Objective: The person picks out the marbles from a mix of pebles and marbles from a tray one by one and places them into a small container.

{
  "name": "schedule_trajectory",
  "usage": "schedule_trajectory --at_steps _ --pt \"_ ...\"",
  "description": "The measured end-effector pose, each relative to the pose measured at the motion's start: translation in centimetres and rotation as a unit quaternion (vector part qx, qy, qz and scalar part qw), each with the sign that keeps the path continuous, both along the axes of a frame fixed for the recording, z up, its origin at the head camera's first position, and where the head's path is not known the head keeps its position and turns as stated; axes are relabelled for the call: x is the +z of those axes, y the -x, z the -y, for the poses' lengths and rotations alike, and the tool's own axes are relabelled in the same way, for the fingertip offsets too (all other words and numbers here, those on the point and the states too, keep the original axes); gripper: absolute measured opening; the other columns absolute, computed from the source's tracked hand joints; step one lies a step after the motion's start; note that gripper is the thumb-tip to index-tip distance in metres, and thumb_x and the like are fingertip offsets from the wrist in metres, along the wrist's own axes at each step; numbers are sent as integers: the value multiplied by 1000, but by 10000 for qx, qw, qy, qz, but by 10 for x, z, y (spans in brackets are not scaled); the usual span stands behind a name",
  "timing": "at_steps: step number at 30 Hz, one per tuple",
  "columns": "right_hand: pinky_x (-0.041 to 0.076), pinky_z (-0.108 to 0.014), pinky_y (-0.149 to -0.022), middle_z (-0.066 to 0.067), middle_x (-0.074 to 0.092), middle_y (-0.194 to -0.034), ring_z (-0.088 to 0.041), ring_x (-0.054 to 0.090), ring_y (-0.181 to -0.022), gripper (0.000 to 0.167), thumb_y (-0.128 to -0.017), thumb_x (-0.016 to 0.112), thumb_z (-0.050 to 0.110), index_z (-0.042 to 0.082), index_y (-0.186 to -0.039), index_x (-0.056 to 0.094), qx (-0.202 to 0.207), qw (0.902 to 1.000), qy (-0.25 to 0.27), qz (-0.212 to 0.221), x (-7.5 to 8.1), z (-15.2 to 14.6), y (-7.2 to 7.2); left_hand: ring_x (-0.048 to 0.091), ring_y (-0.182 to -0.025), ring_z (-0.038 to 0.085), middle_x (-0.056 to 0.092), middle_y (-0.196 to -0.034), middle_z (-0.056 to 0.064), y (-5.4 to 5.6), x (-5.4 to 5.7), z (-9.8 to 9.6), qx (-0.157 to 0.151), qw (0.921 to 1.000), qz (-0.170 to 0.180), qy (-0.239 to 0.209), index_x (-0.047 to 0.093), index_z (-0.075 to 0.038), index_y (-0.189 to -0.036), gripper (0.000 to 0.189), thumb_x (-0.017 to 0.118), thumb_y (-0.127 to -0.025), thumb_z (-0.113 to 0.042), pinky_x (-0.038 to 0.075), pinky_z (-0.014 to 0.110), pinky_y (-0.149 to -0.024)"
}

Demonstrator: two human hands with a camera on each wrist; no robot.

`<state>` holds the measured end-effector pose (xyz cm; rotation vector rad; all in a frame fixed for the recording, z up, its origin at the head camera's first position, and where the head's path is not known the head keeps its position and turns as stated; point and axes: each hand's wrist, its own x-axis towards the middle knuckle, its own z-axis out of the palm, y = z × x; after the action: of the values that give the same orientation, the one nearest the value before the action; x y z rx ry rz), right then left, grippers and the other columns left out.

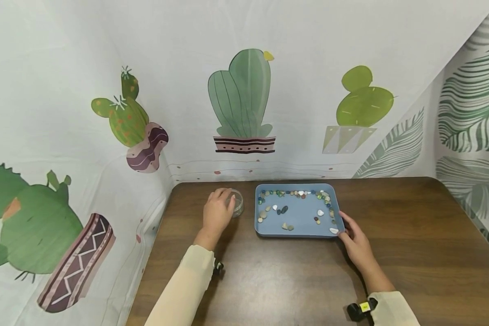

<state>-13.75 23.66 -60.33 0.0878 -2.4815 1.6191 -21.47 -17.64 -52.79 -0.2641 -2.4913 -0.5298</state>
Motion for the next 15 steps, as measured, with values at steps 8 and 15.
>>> schedule_trajectory --at_steps 8,15 --pt "38 2 -87 -28 51 -146 14 46 -113 61 -95 55 -5 7 -153 42 -37 10000 15 -13 -1 1 0 68 -95 30 72 -110 11 -5 3 -12 -282 9996 -25 92 74 -7 -117 27 68 -95 -21 61 44 -75" --pt "38 3 -88 -29 50 -145 13 46 -114 61 -94 55 -8 5 -152 42 -15 9999 55 -124 -5 0 1 69 -100 29 72 -106 10 -4 2 -24 -639 9976 -203 183 75 -6 -115 25 71 -91 -15 58 42 -89"
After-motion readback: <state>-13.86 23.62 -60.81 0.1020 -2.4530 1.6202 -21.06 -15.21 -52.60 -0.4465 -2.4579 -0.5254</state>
